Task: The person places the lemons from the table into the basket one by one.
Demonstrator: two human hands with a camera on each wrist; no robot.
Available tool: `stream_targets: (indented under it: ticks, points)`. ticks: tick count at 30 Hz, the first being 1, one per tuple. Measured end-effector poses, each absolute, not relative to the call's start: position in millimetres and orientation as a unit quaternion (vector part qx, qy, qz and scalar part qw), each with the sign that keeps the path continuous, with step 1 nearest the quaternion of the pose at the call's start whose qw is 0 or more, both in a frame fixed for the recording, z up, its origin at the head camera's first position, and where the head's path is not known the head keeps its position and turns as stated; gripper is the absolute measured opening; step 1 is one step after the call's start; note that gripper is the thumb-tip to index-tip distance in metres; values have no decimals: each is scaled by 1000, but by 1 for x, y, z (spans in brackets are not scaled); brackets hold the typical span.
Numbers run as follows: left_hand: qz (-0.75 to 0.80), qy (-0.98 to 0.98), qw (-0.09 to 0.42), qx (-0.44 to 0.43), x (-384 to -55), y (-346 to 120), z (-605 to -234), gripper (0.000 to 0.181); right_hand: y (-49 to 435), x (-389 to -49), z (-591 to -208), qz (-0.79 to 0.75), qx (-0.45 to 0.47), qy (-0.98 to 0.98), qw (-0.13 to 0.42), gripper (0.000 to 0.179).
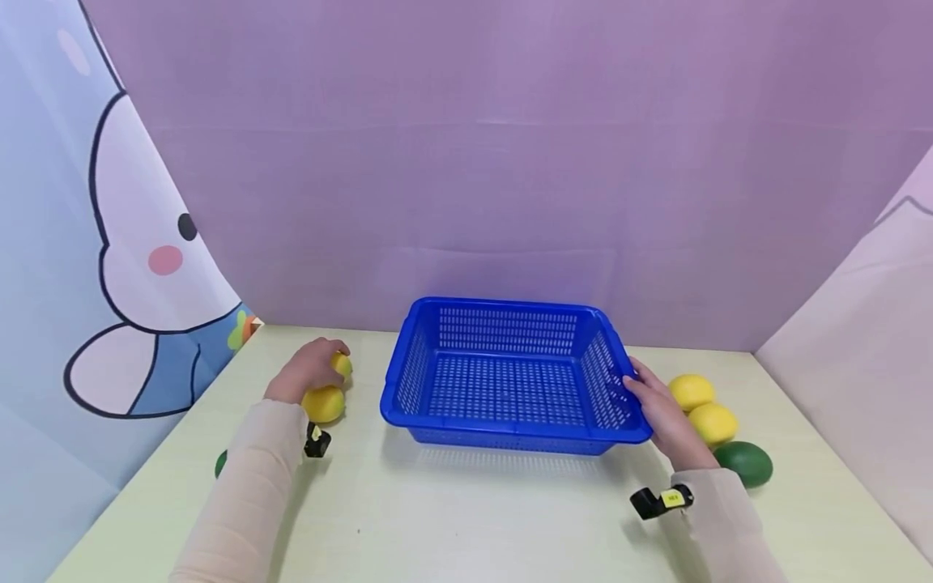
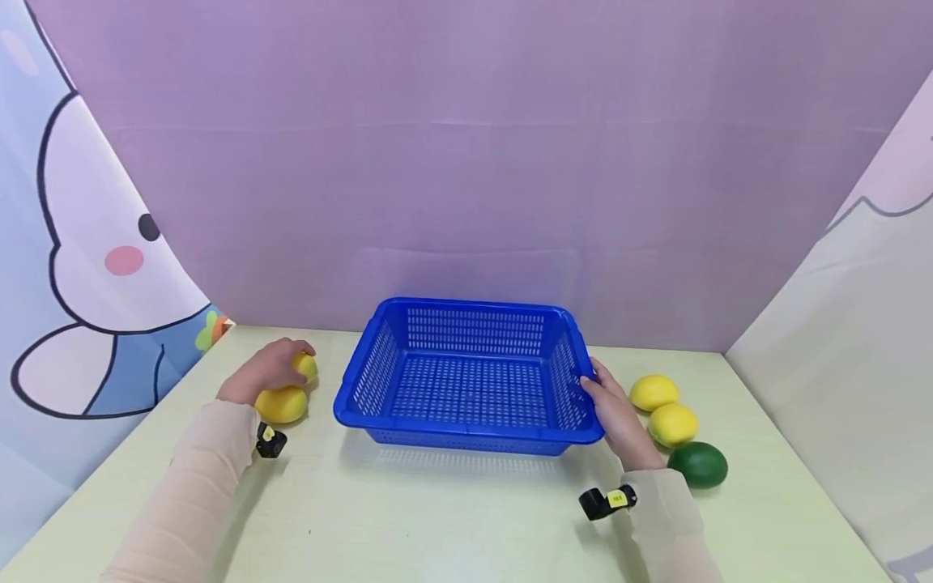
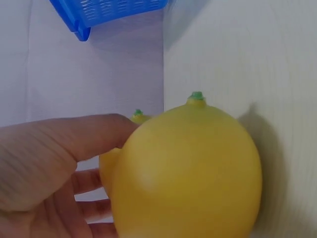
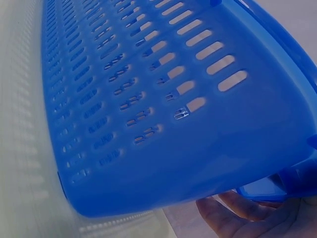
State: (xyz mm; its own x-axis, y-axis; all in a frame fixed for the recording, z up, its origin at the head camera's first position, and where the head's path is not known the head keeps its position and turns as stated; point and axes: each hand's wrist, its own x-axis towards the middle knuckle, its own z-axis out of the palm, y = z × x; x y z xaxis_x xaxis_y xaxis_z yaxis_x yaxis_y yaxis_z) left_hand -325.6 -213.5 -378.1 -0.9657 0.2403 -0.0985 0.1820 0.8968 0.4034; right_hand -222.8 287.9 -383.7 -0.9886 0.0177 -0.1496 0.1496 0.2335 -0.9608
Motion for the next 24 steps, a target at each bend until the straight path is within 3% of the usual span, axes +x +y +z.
stream_targets:
  ticks: [10, 24]
  points:
    - [202, 971, 63, 111, -327, -217, -370, 47, 289, -225, -388, -628, 57, 775, 51, 58]
    - [191, 965, -16, 177, -325, -212, -351, 44, 287, -224, -389, -638, 62, 766, 47, 59]
